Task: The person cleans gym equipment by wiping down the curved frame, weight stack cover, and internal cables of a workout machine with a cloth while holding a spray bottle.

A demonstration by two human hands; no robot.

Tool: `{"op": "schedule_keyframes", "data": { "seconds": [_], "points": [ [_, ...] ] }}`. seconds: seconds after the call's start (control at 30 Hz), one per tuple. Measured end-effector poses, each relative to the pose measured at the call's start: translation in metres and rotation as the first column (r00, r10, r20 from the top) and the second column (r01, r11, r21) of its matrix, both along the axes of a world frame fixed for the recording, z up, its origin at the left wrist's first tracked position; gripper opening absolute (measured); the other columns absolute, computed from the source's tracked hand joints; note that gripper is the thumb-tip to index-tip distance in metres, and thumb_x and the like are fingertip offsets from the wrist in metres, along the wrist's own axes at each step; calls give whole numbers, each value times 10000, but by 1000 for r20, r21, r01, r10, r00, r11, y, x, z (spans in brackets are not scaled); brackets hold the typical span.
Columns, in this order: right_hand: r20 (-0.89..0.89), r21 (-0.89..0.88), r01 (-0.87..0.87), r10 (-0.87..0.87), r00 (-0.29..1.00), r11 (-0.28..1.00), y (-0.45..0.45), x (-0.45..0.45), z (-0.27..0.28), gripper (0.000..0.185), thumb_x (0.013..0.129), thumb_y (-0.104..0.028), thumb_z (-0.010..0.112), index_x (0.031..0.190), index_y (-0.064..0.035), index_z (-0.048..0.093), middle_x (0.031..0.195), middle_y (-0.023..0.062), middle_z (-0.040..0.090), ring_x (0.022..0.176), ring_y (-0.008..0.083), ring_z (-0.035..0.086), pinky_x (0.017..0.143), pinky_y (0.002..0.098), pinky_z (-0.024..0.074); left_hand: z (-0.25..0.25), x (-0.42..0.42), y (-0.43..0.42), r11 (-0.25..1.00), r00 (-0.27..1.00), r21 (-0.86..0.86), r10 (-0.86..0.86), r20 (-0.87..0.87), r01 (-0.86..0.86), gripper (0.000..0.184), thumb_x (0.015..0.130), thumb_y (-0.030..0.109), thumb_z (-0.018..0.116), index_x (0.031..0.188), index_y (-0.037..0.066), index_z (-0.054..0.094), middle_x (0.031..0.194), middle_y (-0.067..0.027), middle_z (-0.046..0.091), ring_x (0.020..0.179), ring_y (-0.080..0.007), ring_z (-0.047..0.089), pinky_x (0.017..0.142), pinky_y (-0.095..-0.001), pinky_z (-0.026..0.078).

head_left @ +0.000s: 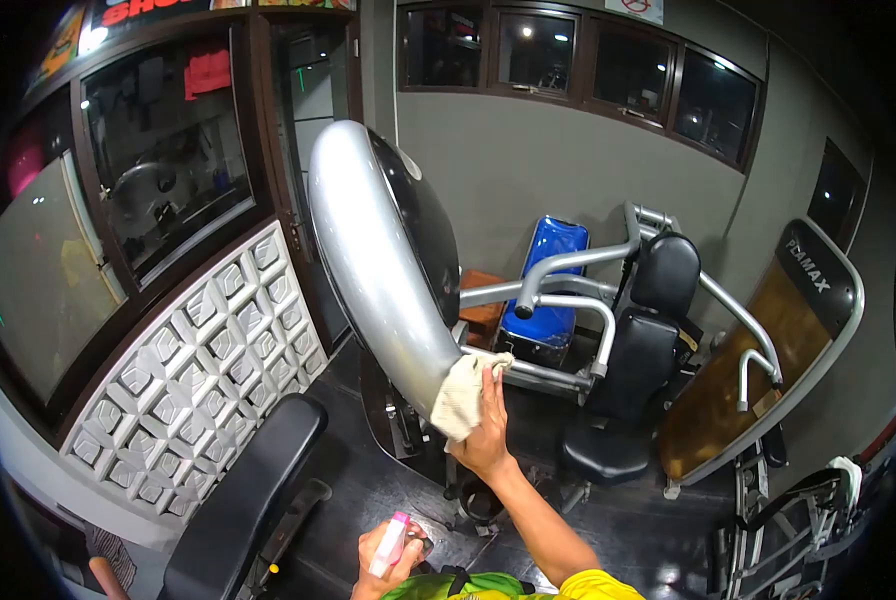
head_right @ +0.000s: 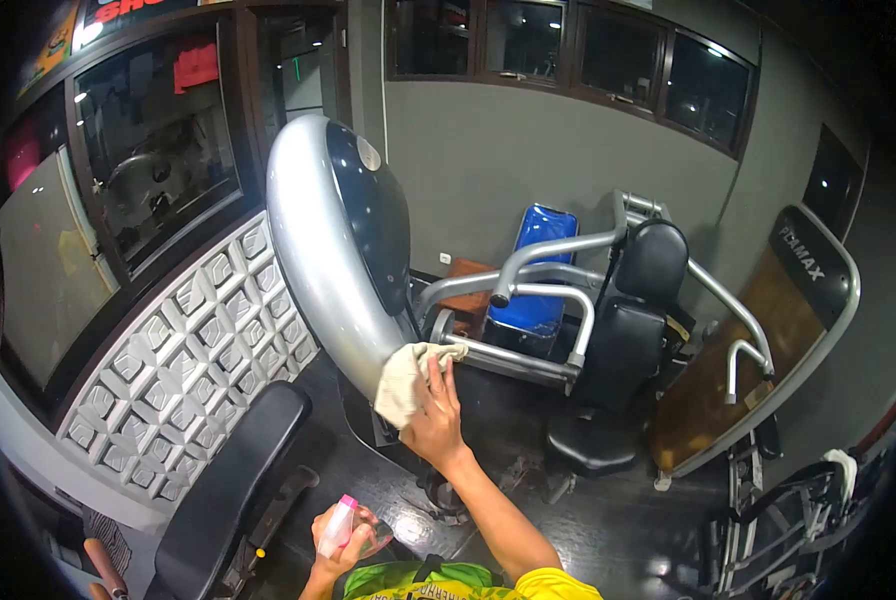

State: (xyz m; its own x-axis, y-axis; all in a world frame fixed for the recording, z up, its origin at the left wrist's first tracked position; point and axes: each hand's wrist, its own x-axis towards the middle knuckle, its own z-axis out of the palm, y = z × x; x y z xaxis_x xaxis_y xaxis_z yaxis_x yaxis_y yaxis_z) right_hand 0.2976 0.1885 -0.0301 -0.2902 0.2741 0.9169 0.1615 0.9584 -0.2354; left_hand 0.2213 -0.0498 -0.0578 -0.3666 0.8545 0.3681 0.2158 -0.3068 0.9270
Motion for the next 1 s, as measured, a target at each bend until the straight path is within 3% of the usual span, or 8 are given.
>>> {"op": "schedule_keyframes", "data": {
  "seconds": [0.23,0.4,0.5,0.57,0.67,0.73,0.8,1.0],
  "points": [
    [174,174,-36,6,985,984,-10,-26,134,478,712,13,595,1178,-93,607,1411,149,464,1362,399,333,1093,539,297,-14,1,6,997,997,-1,72,-33,-72,156,813,18,625,933,-68,572,812,-159,674,595,-176,665,584,-273,521],
    [11,-72,-130,131,991,989,40,-89,228,388,791,22,497,1171,-27,561,1218,142,594,1062,369,595,888,445,506,0,0,11,993,984,61,106,-144,-98,153,797,7,634,927,-62,593,820,-148,681,635,-176,674,583,-271,526],
    [-234,-8,-148,142,962,989,63,-125,284,268,848,-39,500,1094,-79,599,1205,135,600,1046,347,596,885,425,494,11,0,11,994,990,27,103,-92,-101,156,794,-2,631,934,-59,591,818,-153,681,636,-174,673,582,-272,529],
    [-222,127,-74,101,970,989,74,-147,308,276,868,-94,507,1125,-97,605,1263,138,573,1131,344,555,963,437,444,24,1,12,972,916,-20,216,-338,-236,267,851,275,594,961,32,579,745,-127,624,661,-269,653,599,-361,505],
    [310,-138,-26,68,948,990,95,-184,293,293,903,-235,497,1152,-128,608,1362,137,505,1236,334,472,1066,465,340,22,1,12,973,944,-27,213,-251,-227,247,849,239,597,943,12,581,743,-123,612,639,-290,625,590,-364,500],
    [268,-94,-42,66,961,995,97,-184,286,305,916,-244,465,1145,-103,609,1290,144,542,1200,334,497,1045,447,363,13,-1,11,974,954,-70,195,-227,-216,257,848,239,599,956,6,584,741,-124,611,636,-294,620,586,-361,500],
    [221,-84,-65,82,972,994,88,-171,283,315,931,-235,448,1147,-74,611,1224,157,580,1183,326,513,1026,417,382,0,-4,14,937,803,207,348,-484,-282,282,846,238,604,981,-9,590,714,-119,607,596,-284,611,568,-348,498],
    [106,25,-157,154,982,987,53,-118,246,226,890,-131,519,1081,-43,602,1270,148,574,1216,325,496,1033,416,375,18,-1,9,971,947,-46,219,-236,-236,299,842,207,618,1012,-38,596,728,-135,616,602,-274,612,567,-360,499]
  ]
}}
